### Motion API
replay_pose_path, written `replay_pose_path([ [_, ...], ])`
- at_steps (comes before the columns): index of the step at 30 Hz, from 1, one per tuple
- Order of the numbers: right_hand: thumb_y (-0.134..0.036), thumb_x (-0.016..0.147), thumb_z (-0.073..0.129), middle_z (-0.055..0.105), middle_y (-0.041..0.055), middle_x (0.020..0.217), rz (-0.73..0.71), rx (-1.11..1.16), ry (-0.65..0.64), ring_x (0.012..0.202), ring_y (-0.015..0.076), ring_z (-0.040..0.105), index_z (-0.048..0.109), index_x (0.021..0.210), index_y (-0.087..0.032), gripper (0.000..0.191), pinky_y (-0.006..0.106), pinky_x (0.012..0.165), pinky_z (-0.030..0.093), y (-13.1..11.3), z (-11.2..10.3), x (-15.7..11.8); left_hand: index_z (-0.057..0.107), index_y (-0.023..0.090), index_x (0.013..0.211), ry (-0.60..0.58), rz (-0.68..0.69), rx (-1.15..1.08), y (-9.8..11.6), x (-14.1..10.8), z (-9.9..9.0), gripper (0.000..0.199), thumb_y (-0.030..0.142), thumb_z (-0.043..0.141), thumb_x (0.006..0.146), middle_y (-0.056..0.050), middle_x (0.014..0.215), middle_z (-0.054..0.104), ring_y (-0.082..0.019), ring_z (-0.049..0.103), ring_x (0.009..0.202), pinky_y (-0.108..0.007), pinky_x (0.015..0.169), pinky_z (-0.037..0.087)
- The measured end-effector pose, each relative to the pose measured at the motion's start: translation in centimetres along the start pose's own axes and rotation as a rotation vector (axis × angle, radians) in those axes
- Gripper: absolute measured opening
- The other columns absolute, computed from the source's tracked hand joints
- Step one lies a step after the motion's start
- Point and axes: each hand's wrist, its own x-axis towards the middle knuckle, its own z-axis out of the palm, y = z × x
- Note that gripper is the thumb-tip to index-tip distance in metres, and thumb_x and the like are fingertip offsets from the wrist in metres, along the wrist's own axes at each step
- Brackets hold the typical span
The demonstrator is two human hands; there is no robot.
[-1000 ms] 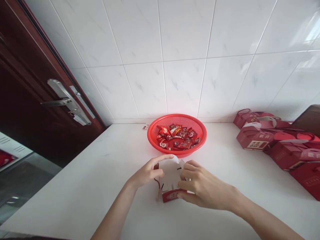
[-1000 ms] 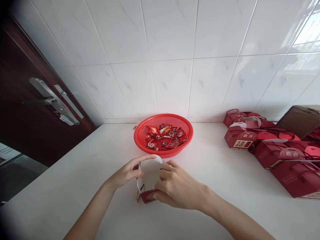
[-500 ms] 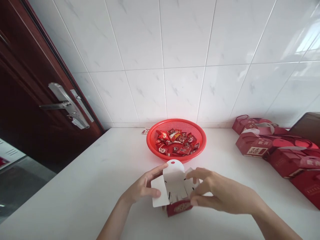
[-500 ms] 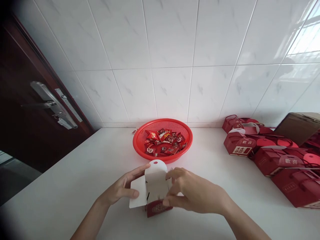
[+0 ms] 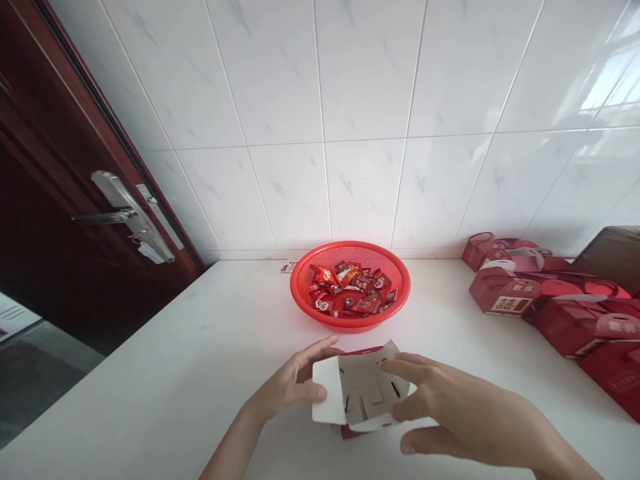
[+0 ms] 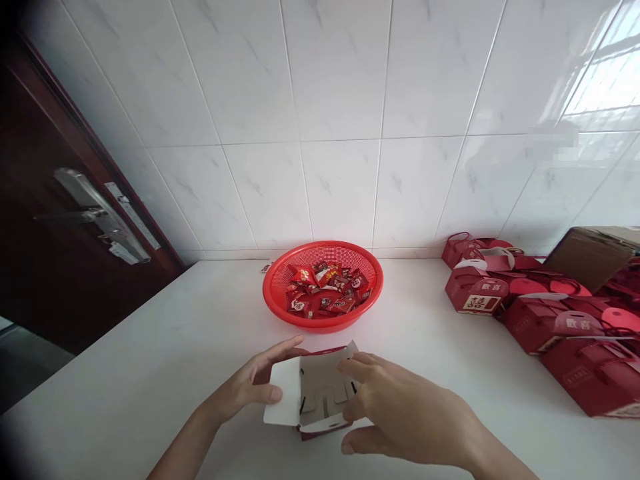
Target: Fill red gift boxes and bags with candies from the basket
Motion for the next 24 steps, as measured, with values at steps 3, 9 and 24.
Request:
replay_pose_path([
  [3, -0.041, 0.091, 0.067, 0.065, 0.0092, 0.127, -0.105, -0.007, 0.008, 0.115, 0.0247, 0.061, 0.073, 0.122, -0.028, 0.033, 0.033, 0.095, 0.050, -0.1, -0.3, 0.5, 0.048, 0.029, 0.149, 0.005, 0.041, 0.124, 1.0, 0.1, 0.0, 0.083, 0.044, 0.083, 0.074, -0.012, 0.146, 0.054, -0.034, 0.040, 0.142, -0.048, 0.115, 0.036],
  [9, -0.034, 0.097, 0.060, 0.074, 0.0091, 0.112, -0.198, 0.102, 0.170, 0.099, 0.0185, 0.068, 0.075, 0.109, -0.022, 0.023, 0.029, 0.085, 0.053, 1.2, -2.3, 1.7, 0.061, 0.026, 0.135, 0.013, 0.116, 0.317, 5.2, 0.5, 0.8, 0.055, 0.046, 0.072, 0.085, -0.010, 0.137, 0.062, -0.028, 0.057, 0.128, -0.043, 0.112, 0.042],
  [24, -0.021, 0.087, 0.059, 0.076, 0.0056, 0.089, 0.436, 0.058, 0.636, 0.083, 0.0213, 0.069, 0.075, 0.086, -0.019, 0.016, 0.029, 0.072, 0.049, 12.4, -2.5, 13.4, 0.065, 0.016, 0.129, 0.407, -0.006, 1.278, 9.2, 16.2, -8.4, 0.042, 0.013, 0.054, 0.089, -0.011, 0.141, 0.062, -0.024, 0.057, 0.132, -0.032, 0.110, 0.044],
])
